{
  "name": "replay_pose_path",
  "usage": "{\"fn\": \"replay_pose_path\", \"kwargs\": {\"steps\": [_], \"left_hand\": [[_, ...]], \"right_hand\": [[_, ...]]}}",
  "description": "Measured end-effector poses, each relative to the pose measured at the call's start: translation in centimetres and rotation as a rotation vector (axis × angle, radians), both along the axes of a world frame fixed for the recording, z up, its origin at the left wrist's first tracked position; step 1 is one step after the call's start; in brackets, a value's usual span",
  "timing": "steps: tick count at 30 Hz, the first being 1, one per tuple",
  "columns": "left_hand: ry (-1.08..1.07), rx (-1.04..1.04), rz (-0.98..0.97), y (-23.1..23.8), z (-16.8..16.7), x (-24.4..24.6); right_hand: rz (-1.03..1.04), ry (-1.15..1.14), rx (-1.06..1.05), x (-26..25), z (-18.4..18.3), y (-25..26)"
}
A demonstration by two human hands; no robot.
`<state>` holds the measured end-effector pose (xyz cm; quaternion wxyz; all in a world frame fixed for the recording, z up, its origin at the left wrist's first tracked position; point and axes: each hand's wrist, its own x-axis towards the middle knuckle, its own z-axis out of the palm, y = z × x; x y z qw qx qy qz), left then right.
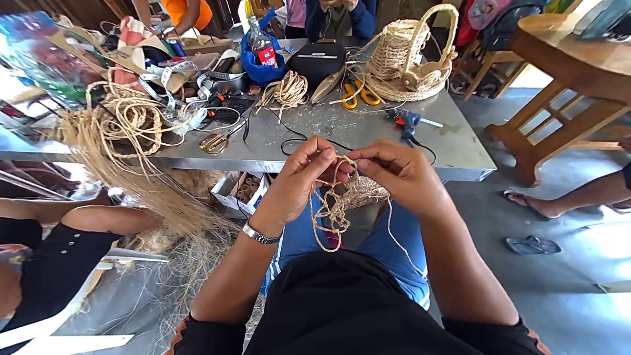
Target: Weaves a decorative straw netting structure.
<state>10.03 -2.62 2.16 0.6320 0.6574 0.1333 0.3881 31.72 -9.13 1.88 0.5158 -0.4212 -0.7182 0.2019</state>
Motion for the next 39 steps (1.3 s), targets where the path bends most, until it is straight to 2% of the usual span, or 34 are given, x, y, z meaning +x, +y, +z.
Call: {"fn": "replay_pose_path", "kwargs": {"steps": [7,21,29,36,39], "left_hand": [[0.030,0.013,0.012,-0.1,-0.3,0.3],[0.079,0.416,0.286,-1.2,0.2,0.5],[0.158,0.515,0.388,-1.5,-0.1,0.6],[0.179,0.582,0.433,-1.4,0.1,0.2],[0.153,0.538,0.395,-1.5,0.0,0.3]], "right_hand": [[-0.052,-0.013,0.084,-0.7,-0.5,-0.1],[-0.206,-0.186,0.144,-1.0,1.0,-1.2],[-0.191,-0.292,0.267,-1.0,2.4,-1.8],[-0.239,-0.411,0.280,-0.9,2.5,-2.4],[-0.251,-0.441,0.291,-1.0,2.4,-2.2]]}}
